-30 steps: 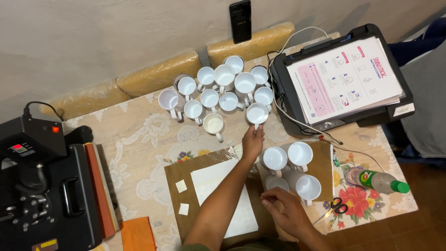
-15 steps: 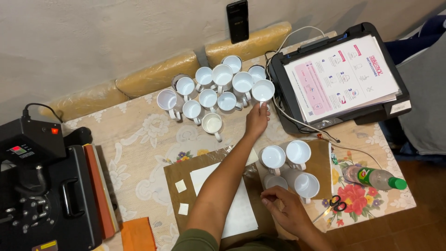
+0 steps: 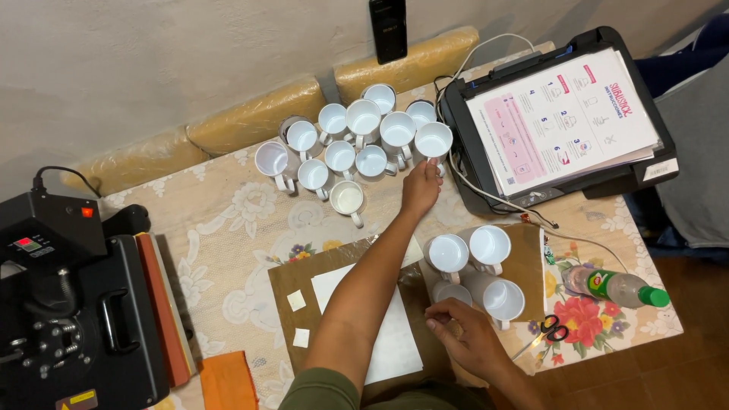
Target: The person arranges white mugs on a table, cleans a heat press machine with an orange cloth, and adjusts the machine's digital settings. They also handle a printed sheet and a smartphone.
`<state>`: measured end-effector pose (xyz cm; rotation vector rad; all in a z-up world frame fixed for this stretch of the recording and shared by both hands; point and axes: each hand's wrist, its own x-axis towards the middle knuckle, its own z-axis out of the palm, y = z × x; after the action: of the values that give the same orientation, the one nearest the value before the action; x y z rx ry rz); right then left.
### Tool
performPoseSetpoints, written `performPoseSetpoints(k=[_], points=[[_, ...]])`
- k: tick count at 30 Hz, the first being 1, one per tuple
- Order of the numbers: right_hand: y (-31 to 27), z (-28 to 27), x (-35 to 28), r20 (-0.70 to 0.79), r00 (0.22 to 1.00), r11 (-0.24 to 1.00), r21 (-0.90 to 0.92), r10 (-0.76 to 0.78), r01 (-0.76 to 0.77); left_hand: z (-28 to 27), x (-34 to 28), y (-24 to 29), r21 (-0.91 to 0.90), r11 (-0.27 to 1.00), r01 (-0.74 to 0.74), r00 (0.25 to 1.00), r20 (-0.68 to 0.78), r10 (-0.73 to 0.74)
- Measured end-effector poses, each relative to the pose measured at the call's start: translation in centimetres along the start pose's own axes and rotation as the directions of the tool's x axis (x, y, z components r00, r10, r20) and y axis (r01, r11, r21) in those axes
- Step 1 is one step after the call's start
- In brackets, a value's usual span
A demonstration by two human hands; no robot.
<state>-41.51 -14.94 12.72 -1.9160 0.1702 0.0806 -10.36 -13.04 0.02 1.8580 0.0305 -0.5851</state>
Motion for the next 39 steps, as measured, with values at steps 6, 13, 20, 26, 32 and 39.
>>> performPoseSetpoints(k=[6, 13, 20, 26, 32, 39], points=[[0.2, 0.1, 0.0, 0.018, 0.998, 0.997, -0.044, 0.065, -0.064, 0.2, 0.3, -0.2, -0.027, 1.000, 0.009, 0.999, 0.031, -0.008], [0.0, 0.2, -0.3, 0.032, 0.997, 0.997, -0.032, 0.074, -0.073, -1.3, -2.3, 0.8, 0.035, 0.999, 0.040, 0.999, 0.034, -0.041], [0.0, 0.2, 0.2, 0.054, 0.995, 0.996, -0.015, 0.085, -0.084, -3.5, -7.3, -1.7, -0.015, 0.999, 0.042, 0.980, -0.196, -0.044], [-0.1, 0.5, 0.6, 0.088, 0.993, 0.997, -0.029, 0.076, -0.074, -4.9, -6.9, -4.9, -0.290, 0.939, 0.185, 0.944, -0.214, -0.252], [-0.8, 0.5, -0.2, 0.102, 0.991, 0.995, -0.050, 0.089, -0.085, -4.3, -0.2, -6.7, -0.845, 0.462, 0.269, 0.913, 0.071, -0.401], [-1.0, -0.6, -0.8, 0.054, 0.994, 0.994, -0.059, 0.093, -0.090, -2.3, 3.8, -6.8, -0.956, 0.222, 0.189, 0.910, 0.085, -0.407]])
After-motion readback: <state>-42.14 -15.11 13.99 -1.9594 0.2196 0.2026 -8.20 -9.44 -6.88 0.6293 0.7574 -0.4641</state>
